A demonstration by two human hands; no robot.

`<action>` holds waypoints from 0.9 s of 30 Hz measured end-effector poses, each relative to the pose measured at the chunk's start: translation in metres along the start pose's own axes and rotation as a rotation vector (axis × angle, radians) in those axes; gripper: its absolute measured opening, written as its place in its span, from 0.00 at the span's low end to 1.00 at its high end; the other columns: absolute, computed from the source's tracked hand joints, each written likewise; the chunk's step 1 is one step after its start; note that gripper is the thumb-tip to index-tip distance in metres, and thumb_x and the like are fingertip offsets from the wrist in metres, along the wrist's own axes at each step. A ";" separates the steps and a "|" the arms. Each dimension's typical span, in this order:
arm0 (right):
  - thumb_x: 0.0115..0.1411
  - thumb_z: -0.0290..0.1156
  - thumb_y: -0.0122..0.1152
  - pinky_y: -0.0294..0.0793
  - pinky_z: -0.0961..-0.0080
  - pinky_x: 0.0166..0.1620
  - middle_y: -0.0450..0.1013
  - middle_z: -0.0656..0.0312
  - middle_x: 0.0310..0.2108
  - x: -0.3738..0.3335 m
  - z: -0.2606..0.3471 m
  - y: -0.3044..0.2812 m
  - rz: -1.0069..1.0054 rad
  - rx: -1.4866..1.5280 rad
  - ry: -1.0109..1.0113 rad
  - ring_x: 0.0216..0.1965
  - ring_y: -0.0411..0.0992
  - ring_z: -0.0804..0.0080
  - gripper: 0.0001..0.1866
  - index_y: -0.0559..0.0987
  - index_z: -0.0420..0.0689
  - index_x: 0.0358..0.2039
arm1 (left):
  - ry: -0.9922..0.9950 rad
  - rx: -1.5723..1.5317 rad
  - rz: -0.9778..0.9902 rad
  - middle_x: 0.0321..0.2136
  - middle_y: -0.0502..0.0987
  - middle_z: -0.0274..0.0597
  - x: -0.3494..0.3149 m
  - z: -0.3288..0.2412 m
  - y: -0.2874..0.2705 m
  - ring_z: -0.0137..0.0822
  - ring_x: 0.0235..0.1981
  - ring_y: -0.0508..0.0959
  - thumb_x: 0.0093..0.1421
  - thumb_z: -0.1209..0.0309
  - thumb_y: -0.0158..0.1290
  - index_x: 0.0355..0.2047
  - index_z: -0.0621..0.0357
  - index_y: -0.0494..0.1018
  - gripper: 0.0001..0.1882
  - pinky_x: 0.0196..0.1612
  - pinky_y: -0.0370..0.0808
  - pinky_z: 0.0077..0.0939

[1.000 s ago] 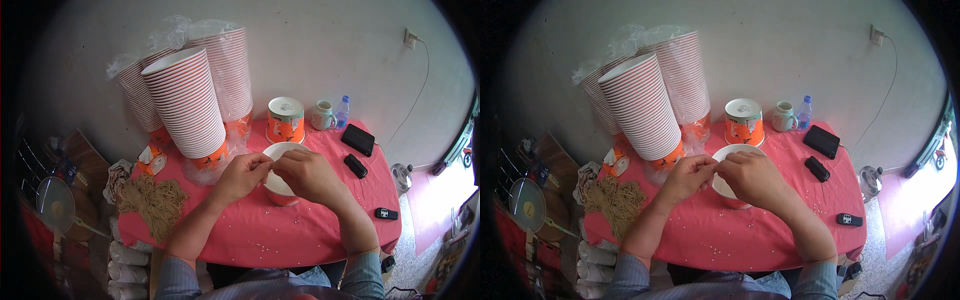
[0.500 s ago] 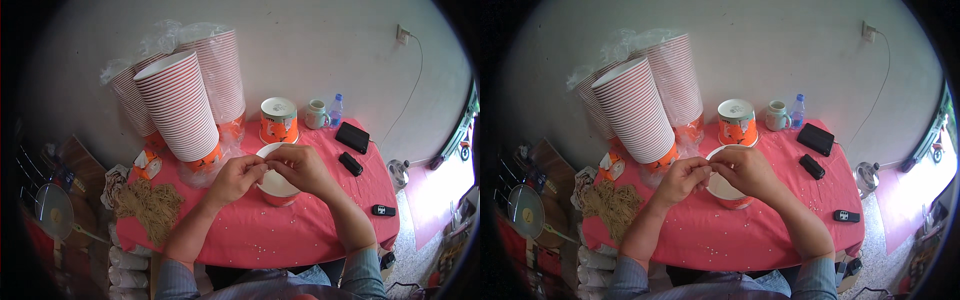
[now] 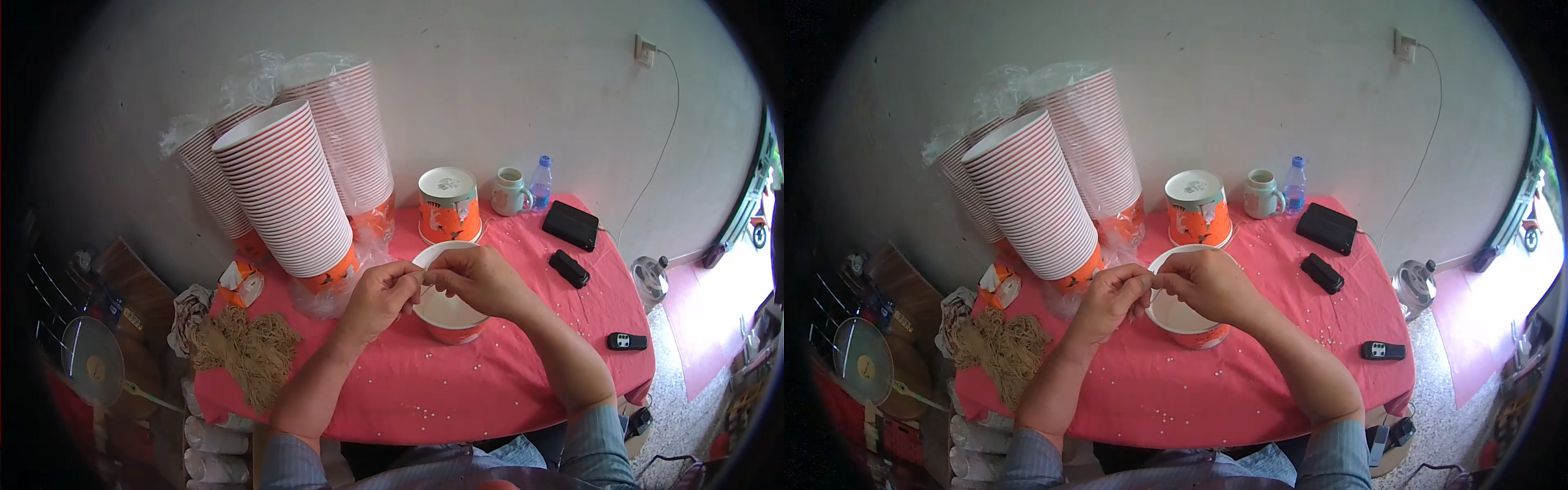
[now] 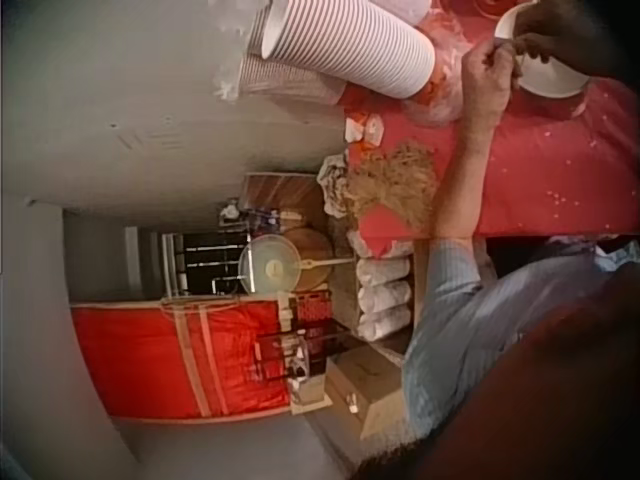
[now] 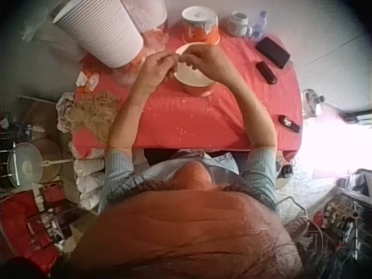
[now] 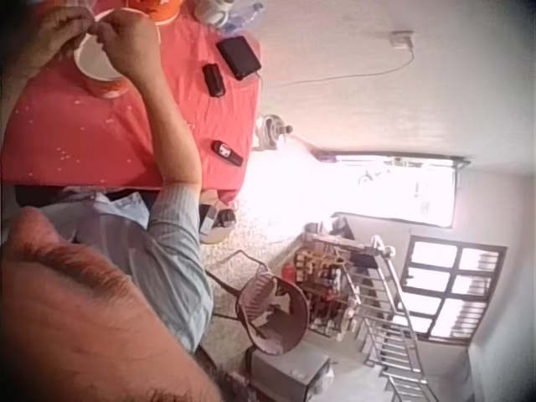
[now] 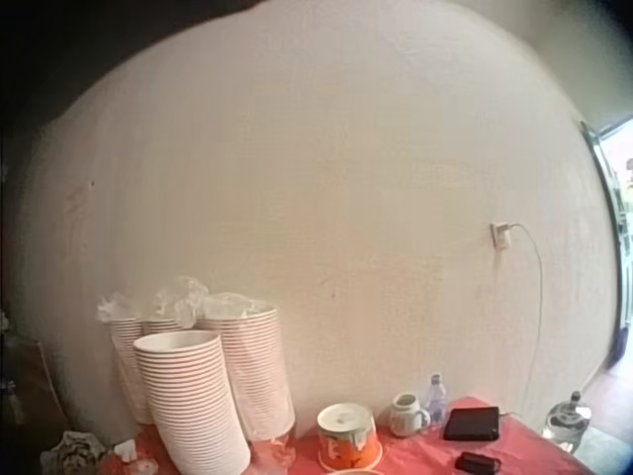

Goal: Threading a thin wire through holes in the rims of paper cups to bundle or secure them.

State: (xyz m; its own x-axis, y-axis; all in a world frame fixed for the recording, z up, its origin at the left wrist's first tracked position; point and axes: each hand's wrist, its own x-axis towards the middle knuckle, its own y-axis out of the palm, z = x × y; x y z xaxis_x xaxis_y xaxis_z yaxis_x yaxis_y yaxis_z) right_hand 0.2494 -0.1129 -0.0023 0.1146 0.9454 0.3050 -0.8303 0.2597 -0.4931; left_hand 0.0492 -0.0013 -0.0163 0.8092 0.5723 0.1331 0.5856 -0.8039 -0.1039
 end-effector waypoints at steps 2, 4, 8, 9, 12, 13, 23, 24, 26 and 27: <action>0.69 0.36 0.69 0.81 0.67 0.37 0.84 0.59 0.28 0.000 0.001 0.001 -0.006 0.015 -0.008 0.30 0.83 0.68 0.10 0.89 0.42 0.39 | -0.014 0.014 -0.041 0.27 0.79 0.28 0.000 0.001 0.000 0.18 0.24 0.75 0.77 0.67 0.53 0.42 0.59 0.82 0.11 0.26 0.70 0.16; 0.68 0.36 0.70 0.81 0.66 0.37 0.83 0.59 0.27 -0.001 0.000 0.002 -0.014 0.027 -0.011 0.30 0.83 0.66 0.10 0.89 0.43 0.38 | 0.011 0.036 -0.058 0.27 0.78 0.28 0.001 0.002 0.003 0.18 0.24 0.75 0.77 0.68 0.54 0.42 0.60 0.82 0.11 0.26 0.70 0.16; 0.67 0.34 0.72 0.82 0.68 0.38 0.84 0.58 0.29 -0.001 0.006 0.001 -0.021 -0.114 -0.003 0.31 0.83 0.69 0.09 0.88 0.41 0.39 | 0.089 0.169 -0.137 0.26 0.79 0.28 0.001 0.005 0.006 0.17 0.24 0.75 0.75 0.71 0.56 0.40 0.61 0.82 0.09 0.27 0.69 0.16; 0.68 0.31 0.71 0.82 0.71 0.40 0.85 0.59 0.32 -0.002 0.008 0.000 -0.008 -0.157 0.014 0.33 0.83 0.75 0.08 0.88 0.39 0.41 | 0.089 0.169 -0.136 0.26 0.79 0.28 0.001 0.005 0.007 0.17 0.24 0.75 0.75 0.71 0.56 0.40 0.61 0.82 0.09 0.27 0.69 0.16; 0.67 0.31 0.72 0.83 0.71 0.40 0.86 0.59 0.32 -0.002 0.008 0.000 -0.030 -0.157 -0.019 0.33 0.83 0.73 0.09 0.87 0.39 0.40 | 0.137 0.205 -0.173 0.26 0.79 0.28 0.001 0.005 0.009 0.17 0.25 0.75 0.75 0.72 0.56 0.39 0.63 0.82 0.08 0.27 0.69 0.15; 0.67 0.31 0.72 0.83 0.71 0.40 0.86 0.59 0.32 -0.002 0.007 0.000 -0.031 -0.157 -0.018 0.33 0.83 0.73 0.09 0.87 0.39 0.40 | 0.122 0.200 -0.185 0.27 0.80 0.30 0.002 0.006 0.009 0.18 0.28 0.77 0.74 0.72 0.57 0.40 0.65 0.82 0.08 0.31 0.72 0.17; 0.65 0.31 0.72 0.83 0.71 0.40 0.85 0.59 0.32 -0.001 0.003 0.004 -0.077 -0.142 0.013 0.34 0.84 0.73 0.09 0.86 0.38 0.40 | 0.127 0.270 -0.226 0.29 0.83 0.34 -0.002 0.000 0.017 0.21 0.32 0.80 0.74 0.72 0.58 0.41 0.69 0.81 0.10 0.37 0.77 0.20; 0.65 0.31 0.72 0.83 0.71 0.40 0.85 0.59 0.32 -0.001 0.002 0.004 -0.075 -0.136 0.013 0.34 0.84 0.73 0.09 0.86 0.38 0.40 | 0.127 0.270 -0.226 0.29 0.83 0.34 -0.002 0.000 0.017 0.21 0.32 0.80 0.74 0.72 0.58 0.41 0.69 0.81 0.10 0.37 0.77 0.20; 0.65 0.31 0.72 0.83 0.71 0.40 0.85 0.59 0.32 -0.001 0.001 0.002 -0.077 -0.122 0.022 0.34 0.84 0.73 0.09 0.86 0.38 0.40 | 0.148 0.255 -0.201 0.29 0.82 0.34 -0.002 0.000 0.017 0.22 0.32 0.80 0.74 0.71 0.58 0.42 0.69 0.81 0.10 0.37 0.77 0.21; 0.65 0.31 0.72 0.82 0.72 0.40 0.85 0.59 0.32 -0.001 0.001 0.002 -0.080 -0.107 0.030 0.34 0.84 0.73 0.09 0.86 0.38 0.40 | 0.148 0.255 -0.202 0.29 0.82 0.34 -0.002 0.001 0.017 0.22 0.32 0.80 0.74 0.71 0.58 0.42 0.69 0.81 0.10 0.37 0.77 0.21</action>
State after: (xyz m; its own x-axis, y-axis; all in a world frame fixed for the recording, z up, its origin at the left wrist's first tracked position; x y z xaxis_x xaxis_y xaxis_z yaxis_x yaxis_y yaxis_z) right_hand 0.2469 -0.1131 -0.0025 0.1956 0.9259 0.3231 -0.7554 0.3524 -0.5524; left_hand 0.0572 -0.0158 -0.0191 0.6710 0.6709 0.3158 0.7414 -0.5998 -0.3011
